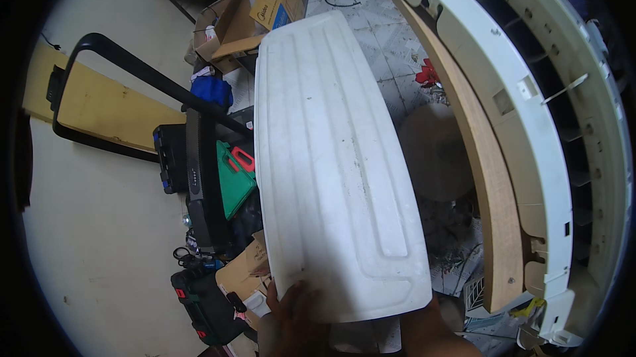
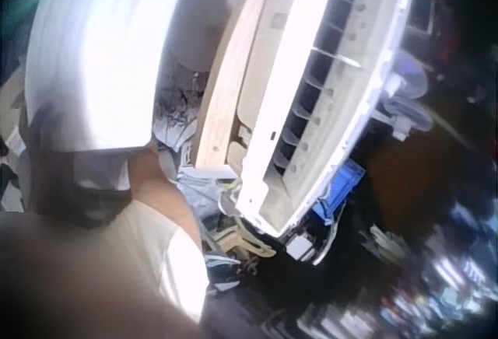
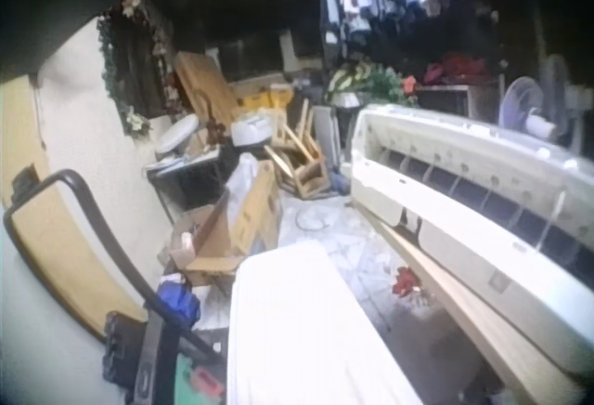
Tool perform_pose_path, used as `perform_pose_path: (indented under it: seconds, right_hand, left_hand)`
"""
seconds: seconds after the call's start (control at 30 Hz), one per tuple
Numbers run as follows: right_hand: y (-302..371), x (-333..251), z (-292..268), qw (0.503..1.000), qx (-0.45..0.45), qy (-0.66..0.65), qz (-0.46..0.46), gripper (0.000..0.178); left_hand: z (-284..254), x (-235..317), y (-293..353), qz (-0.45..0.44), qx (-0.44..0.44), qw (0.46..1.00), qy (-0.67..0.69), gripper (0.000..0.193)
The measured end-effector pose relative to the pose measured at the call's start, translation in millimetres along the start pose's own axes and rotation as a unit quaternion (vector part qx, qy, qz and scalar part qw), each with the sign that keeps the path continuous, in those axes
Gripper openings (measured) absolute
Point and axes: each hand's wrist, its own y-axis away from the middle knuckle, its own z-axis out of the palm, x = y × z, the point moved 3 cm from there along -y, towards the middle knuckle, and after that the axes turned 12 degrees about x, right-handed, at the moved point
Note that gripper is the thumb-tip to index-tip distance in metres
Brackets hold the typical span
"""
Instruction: The person works on the electrical compartment of a split air conditioner, connecting wires and tightening terminal screws with a screwdriver. They then close the compartment cover and plug the unit into a power source.
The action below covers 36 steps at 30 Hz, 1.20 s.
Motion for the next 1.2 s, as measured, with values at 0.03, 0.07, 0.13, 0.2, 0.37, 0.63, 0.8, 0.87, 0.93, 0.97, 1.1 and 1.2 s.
perform_pose_path:
  seconds: [0.03, 0.07, 0.13, 0.2, 0.37, 0.63, 0.8, 0.87, 0.93, 0.97, 1.1, 1.2]
  right_hand:
    - [-9.0, -2.2, 1.6, 1.000, -0.003, 0.000, -0.003, 0.043]
    - [-16.9, -5.2, 2.9, 1.000, -0.005, 0.002, -0.005, 0.043]
    - [-28.2, -10.1, 4.1, 1.000, -0.011, 0.007, -0.010, 0.042]
    - [-35.5, -16.2, 5.5, 1.000, -0.016, 0.010, -0.015, 0.041]
    - [-34.9, -31.0, 4.4, 0.999, -0.034, 0.024, -0.025, 0.038]
    - [18.3, -65.2, -52.9, 0.990, -0.069, 0.109, -0.049, 0.035]
    - [136.2, -131.8, -85.8, 0.626, 0.074, 0.649, -0.427, 0.033]
    - [226.6, -119.3, -95.3, 0.809, 0.066, 0.285, -0.510, 0.028]
    - [291.2, -123.1, -48.5, 0.776, -0.081, 0.272, -0.564, 0.030]
    - [317.6, -136.2, -4.6, 0.604, -0.080, 0.300, -0.734, 0.033]
    - [331.3, -186.7, 142.0, 0.571, -0.020, 0.423, -0.704, 0.053]
    - [315.9, -206.7, 207.5, 0.576, 0.072, 0.485, -0.654, 0.064]
  left_hand:
    - [7.2, 2.0, 6.8, 0.011, 0.034, 0.999, -0.003, 0.045]
    - [15.5, 4.6, 14.0, -0.002, 0.034, 0.999, 0.006, 0.045]
    - [28.4, 9.7, 26.2, -0.024, 0.036, 0.999, 0.027, 0.046]
    - [35.8, 10.2, 35.9, -0.015, 0.033, 0.999, 0.016, 0.043]
    - [56.0, -0.5, 63.4, -0.033, -0.028, 0.998, 0.040, 0.056]
    - [85.4, -19.2, 71.5, -0.019, 0.033, 0.999, 0.007, 0.068]
    - [66.4, -18.2, 72.3, -0.043, 0.004, 0.995, 0.092, 0.085]
    - [62.3, -25.6, 85.9, -0.092, 0.056, 0.980, 0.170, 0.081]
    - [64.0, -36.9, 107.8, -0.167, 0.128, 0.943, 0.258, 0.077]
    - [66.5, -43.5, 119.3, -0.191, 0.156, 0.944, 0.218, 0.071]
    - [94.4, -75.0, 161.8, -0.395, 0.040, 0.860, 0.320, 0.057]
    - [93.4, -84.1, 183.7, -0.377, -0.015, 0.874, 0.305, 0.048]
